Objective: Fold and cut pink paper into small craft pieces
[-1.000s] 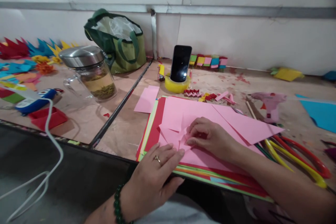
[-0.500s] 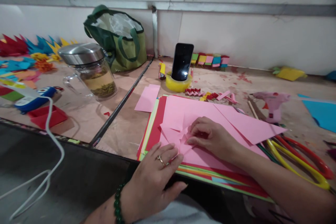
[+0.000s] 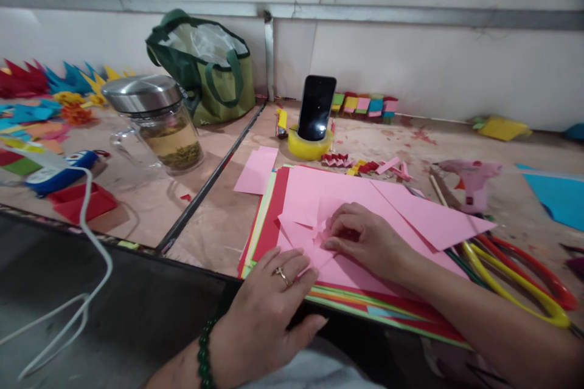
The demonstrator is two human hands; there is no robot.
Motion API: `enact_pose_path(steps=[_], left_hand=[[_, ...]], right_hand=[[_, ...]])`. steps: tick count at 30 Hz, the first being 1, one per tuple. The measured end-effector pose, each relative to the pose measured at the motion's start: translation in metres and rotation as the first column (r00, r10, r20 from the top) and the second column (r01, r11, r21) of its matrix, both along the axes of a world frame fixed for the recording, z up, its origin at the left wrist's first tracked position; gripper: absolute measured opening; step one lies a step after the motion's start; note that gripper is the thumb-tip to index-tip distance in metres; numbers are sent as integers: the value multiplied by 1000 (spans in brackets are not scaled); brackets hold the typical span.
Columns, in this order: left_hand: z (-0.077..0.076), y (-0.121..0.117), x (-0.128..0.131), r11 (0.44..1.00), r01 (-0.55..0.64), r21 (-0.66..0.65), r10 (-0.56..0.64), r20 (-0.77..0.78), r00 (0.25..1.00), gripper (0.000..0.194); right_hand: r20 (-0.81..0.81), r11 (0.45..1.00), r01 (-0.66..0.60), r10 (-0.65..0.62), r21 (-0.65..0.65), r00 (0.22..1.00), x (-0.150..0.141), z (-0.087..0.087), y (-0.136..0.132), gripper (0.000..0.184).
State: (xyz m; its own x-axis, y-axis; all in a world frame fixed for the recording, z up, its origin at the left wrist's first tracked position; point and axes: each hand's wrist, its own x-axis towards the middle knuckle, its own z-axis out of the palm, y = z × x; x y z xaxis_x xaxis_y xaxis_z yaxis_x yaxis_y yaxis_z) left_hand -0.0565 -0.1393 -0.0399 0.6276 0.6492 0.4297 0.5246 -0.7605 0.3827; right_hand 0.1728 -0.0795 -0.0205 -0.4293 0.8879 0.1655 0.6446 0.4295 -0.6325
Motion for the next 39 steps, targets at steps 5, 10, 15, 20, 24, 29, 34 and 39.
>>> enact_pose_path(steps=[5,10,15,20,24,29,34,39], left_hand=[[4,4,4,999,31,-27,-33,-49,998,35],[10,8,7,998,22,-67,-26,-55,998,31],[9,7,8,997,13,-78,-17,-60,998,30],[9,6,6,994,12,-111,-20,-69,997,31],[9,6,5,991,16,-132,-27,-80,996,34],[12,7,6,988,4,-156,-21,-104,994,35],[16,6,7,985,8,-174,-29,-123,992,31],[13,3,6,987,-6,-163,-16,-135,991,38]], right_hand=[[47,997,63,-65,40,997,-5,2,-5,11],[129,994,82,-92,76,987,-8,8,-12,51],[188,995,79,-89,59,978,3,10,-13,52],[109,991,130,-124,-45,986,22,1,-9,42],[25,981,162,-160,-111,987,37,-9,-6,38],[57,991,112,-116,74,992,29,3,-11,27],[387,914,-309,193,263,901,-2,14,-23,28],[527,939,-220,51,263,848,10,12,-17,33]])
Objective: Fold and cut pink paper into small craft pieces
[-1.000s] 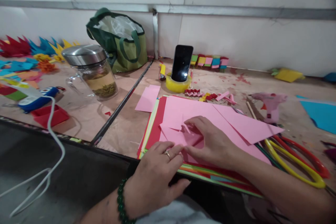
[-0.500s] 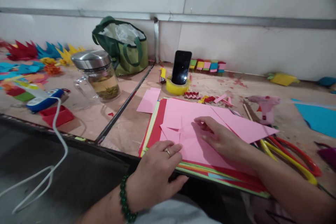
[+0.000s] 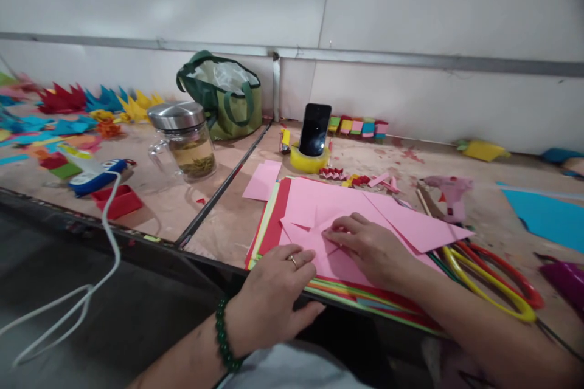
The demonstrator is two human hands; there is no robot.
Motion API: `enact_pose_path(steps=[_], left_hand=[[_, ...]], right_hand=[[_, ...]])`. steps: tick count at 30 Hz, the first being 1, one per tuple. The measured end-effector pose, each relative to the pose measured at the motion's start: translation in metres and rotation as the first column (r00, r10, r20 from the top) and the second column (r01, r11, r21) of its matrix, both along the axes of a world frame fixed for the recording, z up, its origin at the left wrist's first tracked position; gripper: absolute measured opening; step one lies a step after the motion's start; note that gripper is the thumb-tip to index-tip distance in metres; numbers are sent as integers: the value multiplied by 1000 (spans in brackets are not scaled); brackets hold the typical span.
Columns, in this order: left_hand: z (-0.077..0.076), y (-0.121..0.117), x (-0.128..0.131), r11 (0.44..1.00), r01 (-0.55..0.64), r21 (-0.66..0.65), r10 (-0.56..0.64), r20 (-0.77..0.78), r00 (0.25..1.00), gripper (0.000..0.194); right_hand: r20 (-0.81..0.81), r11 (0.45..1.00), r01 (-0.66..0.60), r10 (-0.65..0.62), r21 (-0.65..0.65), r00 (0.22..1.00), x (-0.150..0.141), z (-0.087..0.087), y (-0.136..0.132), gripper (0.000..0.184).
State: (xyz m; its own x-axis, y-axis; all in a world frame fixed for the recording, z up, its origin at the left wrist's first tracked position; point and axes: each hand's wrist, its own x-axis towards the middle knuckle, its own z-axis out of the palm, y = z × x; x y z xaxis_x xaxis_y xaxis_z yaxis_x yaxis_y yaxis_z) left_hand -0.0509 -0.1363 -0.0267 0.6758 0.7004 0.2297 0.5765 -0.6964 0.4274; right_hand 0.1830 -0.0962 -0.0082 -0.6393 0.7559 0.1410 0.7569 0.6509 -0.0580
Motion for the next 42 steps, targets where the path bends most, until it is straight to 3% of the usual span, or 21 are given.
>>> enact_pose_path(steps=[5,10,14,18,23,26,31,34,37,40,42], left_hand=[[-1,-1,1,1000,6,15,-6,24,1000,50],[-2,-1,3,1000,1,30,-2,27,1000,52],[-4,-1,1,1000,-5,16,5,42,999,50],[-5,-1,-3,1000,-2,-10,3,41,999,51],[-2,-4,-4,1000,0,-16,1,37,999,49],[-2,-5,-6,1000,-17,-10,18,24,1000,47],[-1,-6,-10,1000,-18,-15,18,-4,1000,48],[1,-7,-11,1000,-14,-26,14,-9,1000,47],[6,-4,-12,1000,-1,-31,0,-7,1000,39],[10,8,-14,1000,10,-13,-10,-23,1000,22],[14,23,-15,1000,-7,8,7,-58,998,21]], right_hand=[[-75,977,207,-211,-53,975,3,9,-5,23],[-173,941,273,-308,-200,935,-13,6,-13,45],[-201,890,302,-383,-341,902,-5,5,-8,32],[-186,876,281,-374,-392,909,0,10,-5,28],[-40,878,397,-422,-265,906,-18,15,-9,60],[-26,884,403,-420,-238,907,-17,13,-8,49],[-146,927,315,-347,-205,926,12,0,-1,23],[-122,927,337,-358,-167,926,23,-5,0,29],[-57,924,381,-381,-17,923,26,-2,-2,45],[-26,954,253,-252,161,967,28,3,-1,56],[5,966,132,-136,224,991,30,5,0,50]])
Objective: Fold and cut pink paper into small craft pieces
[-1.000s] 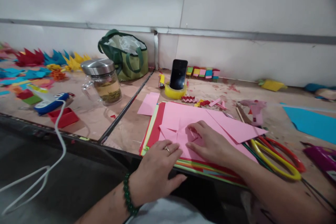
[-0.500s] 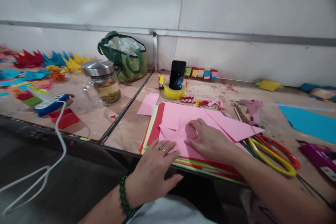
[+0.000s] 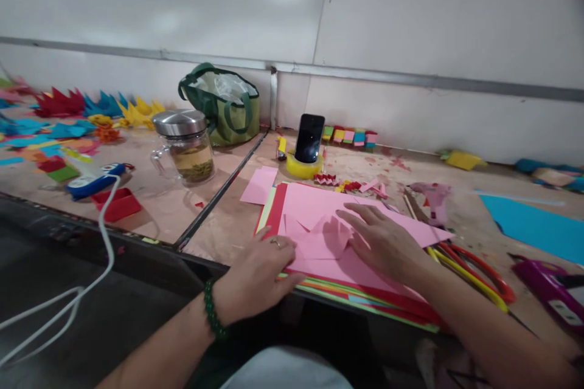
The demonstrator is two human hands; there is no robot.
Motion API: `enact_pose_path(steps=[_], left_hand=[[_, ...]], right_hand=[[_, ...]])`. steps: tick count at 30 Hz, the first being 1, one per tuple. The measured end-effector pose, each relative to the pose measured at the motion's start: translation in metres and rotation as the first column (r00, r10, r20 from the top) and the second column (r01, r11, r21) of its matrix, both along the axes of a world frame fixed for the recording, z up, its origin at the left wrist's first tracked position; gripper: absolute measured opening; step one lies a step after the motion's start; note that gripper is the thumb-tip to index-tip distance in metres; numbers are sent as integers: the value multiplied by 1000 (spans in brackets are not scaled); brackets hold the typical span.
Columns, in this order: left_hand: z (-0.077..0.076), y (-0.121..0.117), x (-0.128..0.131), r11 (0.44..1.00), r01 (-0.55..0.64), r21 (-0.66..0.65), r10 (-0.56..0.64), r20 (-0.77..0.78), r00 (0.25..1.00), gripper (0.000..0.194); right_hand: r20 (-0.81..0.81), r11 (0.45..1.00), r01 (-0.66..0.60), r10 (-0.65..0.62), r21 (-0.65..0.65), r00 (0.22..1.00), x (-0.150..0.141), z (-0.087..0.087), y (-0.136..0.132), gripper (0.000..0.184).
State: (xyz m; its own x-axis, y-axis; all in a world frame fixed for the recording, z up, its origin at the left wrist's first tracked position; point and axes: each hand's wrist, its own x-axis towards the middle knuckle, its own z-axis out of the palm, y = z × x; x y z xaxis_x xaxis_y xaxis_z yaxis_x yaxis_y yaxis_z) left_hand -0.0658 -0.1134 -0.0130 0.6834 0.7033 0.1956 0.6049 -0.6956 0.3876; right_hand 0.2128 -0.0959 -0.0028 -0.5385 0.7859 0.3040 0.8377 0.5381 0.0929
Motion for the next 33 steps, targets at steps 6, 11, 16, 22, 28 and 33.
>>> enact_pose_path(steps=[6,11,16,22,28,33], left_hand=[[10,37,10,988,-23,150,42,-127,991,23],[2,20,26,989,-17,146,30,-87,996,22],[-10,11,25,989,-73,131,81,-62,995,40],[1,26,15,995,-68,78,74,-79,994,34],[7,31,19,993,-58,99,68,-93,993,30],[7,32,16,995,-43,93,55,-130,990,27]], right_hand=[[151,945,-322,312,52,938,-15,-3,-7,19],[168,943,-308,326,-126,930,-42,1,-18,18],[-7,947,-229,234,-227,972,-35,18,-15,36],[56,967,-208,218,-146,974,-12,7,0,53],[80,924,-306,331,-229,940,-22,1,1,26],[8,925,-214,228,-314,974,-20,14,-11,43]])
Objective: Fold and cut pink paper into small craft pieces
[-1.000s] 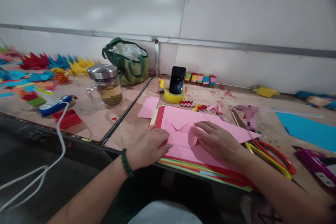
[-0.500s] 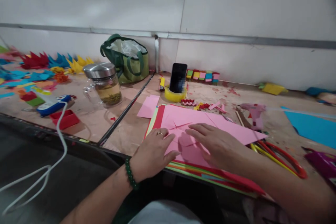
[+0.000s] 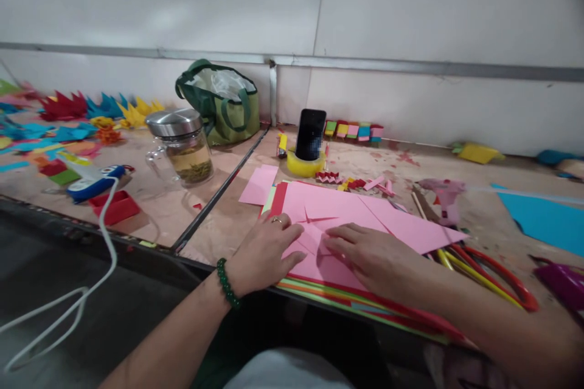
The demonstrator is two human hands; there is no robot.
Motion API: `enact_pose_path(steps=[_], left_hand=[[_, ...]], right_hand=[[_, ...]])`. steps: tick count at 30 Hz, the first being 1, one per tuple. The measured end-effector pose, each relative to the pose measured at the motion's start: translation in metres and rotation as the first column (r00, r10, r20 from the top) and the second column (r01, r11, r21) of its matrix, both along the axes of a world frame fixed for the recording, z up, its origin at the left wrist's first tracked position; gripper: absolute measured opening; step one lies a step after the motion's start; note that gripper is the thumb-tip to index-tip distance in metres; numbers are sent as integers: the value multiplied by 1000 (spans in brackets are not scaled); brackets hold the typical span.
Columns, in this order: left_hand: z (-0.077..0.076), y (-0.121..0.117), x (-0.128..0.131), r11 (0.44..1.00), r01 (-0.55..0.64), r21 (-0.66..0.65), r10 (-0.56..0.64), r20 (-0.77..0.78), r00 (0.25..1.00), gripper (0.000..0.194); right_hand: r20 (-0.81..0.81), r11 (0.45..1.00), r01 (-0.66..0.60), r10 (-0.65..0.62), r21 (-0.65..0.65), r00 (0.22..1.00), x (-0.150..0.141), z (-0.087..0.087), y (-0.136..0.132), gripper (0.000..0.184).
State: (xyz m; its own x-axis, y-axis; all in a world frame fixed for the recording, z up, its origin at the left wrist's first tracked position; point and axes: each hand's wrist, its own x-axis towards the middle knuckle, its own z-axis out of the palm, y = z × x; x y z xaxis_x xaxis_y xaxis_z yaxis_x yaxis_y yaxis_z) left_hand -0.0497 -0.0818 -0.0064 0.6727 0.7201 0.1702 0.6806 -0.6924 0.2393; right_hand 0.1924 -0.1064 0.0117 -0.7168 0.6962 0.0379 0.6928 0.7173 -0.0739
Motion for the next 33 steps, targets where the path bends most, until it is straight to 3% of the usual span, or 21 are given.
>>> enact_pose_path(steps=[3,6,10,16,20,27,33], left_hand=[[1,3,-2,999,38,7,-37,-9,999,39],[4,7,-3,999,53,3,-53,-22,998,44],[6,3,0,999,41,27,-40,-46,998,32],[-1,-19,16,993,51,106,-49,-18,999,18],[-3,-21,27,983,8,182,16,-130,991,15],[1,-15,32,968,137,210,-84,-244,966,10],[-7,-16,13,974,134,180,-125,-60,990,13]], right_hand=[[28,998,41,-43,54,999,5,-1,-1,47],[108,990,2,-17,138,994,6,-7,4,36],[178,981,-76,44,178,983,2,-12,8,20],[176,976,-101,66,195,982,-12,-12,-8,12],[117,981,-93,74,171,990,-23,-4,-17,15],[-28,967,-20,28,256,999,-9,15,-12,18],[-69,965,-8,27,262,997,5,6,-10,42]])
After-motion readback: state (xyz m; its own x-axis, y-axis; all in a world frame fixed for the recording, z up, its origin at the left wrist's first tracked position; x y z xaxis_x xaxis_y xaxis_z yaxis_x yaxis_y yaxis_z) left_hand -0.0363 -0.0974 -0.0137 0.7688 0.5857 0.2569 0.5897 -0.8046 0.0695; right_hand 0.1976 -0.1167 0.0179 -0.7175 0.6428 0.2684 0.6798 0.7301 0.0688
